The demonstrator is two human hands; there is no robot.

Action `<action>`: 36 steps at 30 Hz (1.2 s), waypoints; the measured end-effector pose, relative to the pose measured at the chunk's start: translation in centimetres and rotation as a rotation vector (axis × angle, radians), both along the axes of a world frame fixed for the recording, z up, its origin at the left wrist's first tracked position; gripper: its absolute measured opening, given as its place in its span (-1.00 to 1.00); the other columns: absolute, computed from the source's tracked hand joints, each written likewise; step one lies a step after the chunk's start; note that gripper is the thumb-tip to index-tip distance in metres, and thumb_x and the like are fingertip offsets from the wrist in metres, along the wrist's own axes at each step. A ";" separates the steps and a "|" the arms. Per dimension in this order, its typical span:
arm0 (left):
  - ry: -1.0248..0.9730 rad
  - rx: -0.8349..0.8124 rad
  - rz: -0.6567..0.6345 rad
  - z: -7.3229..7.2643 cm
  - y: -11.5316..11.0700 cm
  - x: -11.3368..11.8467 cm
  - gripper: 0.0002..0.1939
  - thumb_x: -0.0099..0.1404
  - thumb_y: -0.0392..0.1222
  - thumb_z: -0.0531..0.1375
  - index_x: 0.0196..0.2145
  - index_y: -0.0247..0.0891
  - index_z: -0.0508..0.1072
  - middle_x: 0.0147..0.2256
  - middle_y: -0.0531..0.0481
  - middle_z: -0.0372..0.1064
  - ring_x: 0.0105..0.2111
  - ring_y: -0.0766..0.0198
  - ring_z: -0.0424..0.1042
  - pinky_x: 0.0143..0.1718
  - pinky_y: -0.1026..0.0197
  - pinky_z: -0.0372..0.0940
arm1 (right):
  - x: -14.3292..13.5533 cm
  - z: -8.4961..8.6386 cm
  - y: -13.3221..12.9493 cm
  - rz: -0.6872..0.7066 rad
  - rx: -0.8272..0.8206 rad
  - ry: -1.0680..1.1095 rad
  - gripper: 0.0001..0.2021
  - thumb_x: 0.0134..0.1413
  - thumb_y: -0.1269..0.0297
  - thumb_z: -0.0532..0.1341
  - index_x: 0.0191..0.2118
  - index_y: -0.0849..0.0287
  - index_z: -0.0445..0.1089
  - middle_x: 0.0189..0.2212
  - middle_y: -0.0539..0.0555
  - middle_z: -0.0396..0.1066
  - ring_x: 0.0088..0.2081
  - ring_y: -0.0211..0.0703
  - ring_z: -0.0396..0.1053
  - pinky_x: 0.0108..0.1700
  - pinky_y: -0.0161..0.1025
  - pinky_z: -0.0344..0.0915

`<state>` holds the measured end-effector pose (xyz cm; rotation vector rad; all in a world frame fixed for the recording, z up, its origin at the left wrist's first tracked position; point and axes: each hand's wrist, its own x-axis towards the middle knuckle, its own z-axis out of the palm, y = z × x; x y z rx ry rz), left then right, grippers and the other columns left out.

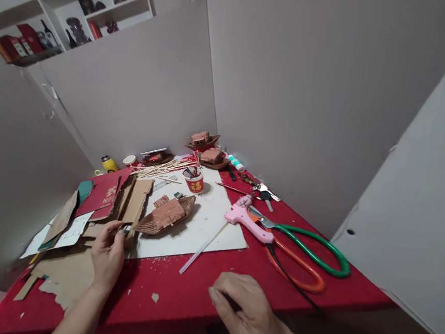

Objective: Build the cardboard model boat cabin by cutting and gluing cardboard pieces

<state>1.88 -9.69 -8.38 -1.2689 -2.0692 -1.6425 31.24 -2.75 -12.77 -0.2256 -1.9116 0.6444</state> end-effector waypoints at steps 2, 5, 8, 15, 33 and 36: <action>0.013 0.014 0.011 0.0 -0.1 0.0 -0.78 0.21 -0.10 0.20 -0.23 -0.24 0.48 -0.46 0.07 0.40 -0.54 0.32 0.36 -0.48 0.30 0.28 | 0.0 0.1 0.0 0.006 0.002 0.009 -0.80 0.28 0.49 0.06 -0.38 0.11 0.20 -0.57 -0.09 0.19 -0.53 -0.29 0.19 -0.42 -0.31 0.09; 0.021 0.018 0.000 -0.1 -0.1 0.0 -0.79 0.20 -0.11 0.21 -0.23 -0.23 0.49 -0.44 0.07 0.40 -0.54 0.33 0.36 -0.47 0.30 0.28 | 0.0 0.1 0.1 0.003 0.000 0.008 -0.80 0.27 0.48 0.07 -0.39 0.12 0.20 -0.57 -0.09 0.19 -0.53 -0.30 0.18 -0.43 -0.30 0.09; 0.023 0.025 -0.017 -0.1 -0.1 0.2 -0.79 0.20 -0.11 0.20 -0.22 -0.23 0.48 -0.42 0.07 0.40 -0.53 0.33 0.39 -0.46 0.29 0.31 | -0.1 -0.1 0.0 -0.009 -0.003 0.006 -0.80 0.28 0.46 0.08 -0.40 0.12 0.21 -0.57 -0.09 0.20 -0.52 -0.29 0.18 -0.42 -0.29 0.09; 0.026 0.038 -0.028 -0.2 -0.5 0.7 -0.81 0.23 -0.12 0.18 -0.24 -0.25 0.47 -0.36 0.02 0.41 -0.52 0.34 0.40 -0.45 0.29 0.35 | 0.0 -0.2 -0.3 -0.005 -0.022 -0.014 -0.81 0.29 0.47 0.08 -0.38 0.13 0.22 -0.56 -0.08 0.19 -0.52 -0.29 0.18 -0.41 -0.29 0.09; 0.077 -0.012 -0.047 -0.2 -0.1 0.9 -0.84 0.29 -0.15 0.16 -0.21 -0.25 0.44 -0.36 0.03 0.41 -0.51 0.35 0.41 -0.46 0.31 0.34 | 0.4 0.7 -0.1 0.095 0.011 0.022 -0.82 0.27 0.53 0.06 -0.33 0.12 0.19 -0.56 -0.06 0.21 -0.51 -0.28 0.17 -0.42 -0.30 0.13; 0.098 -0.100 -0.091 0.2 -0.1 0.7 -0.85 0.31 -0.15 0.15 -0.22 -0.24 0.45 -0.47 0.07 0.40 -0.54 0.32 0.41 -0.51 0.30 0.32 | 0.6 0.5 0.0 0.086 -0.001 -0.001 -0.82 0.28 0.52 0.05 -0.34 0.12 0.19 -0.56 -0.06 0.23 -0.52 -0.29 0.21 -0.41 -0.31 0.15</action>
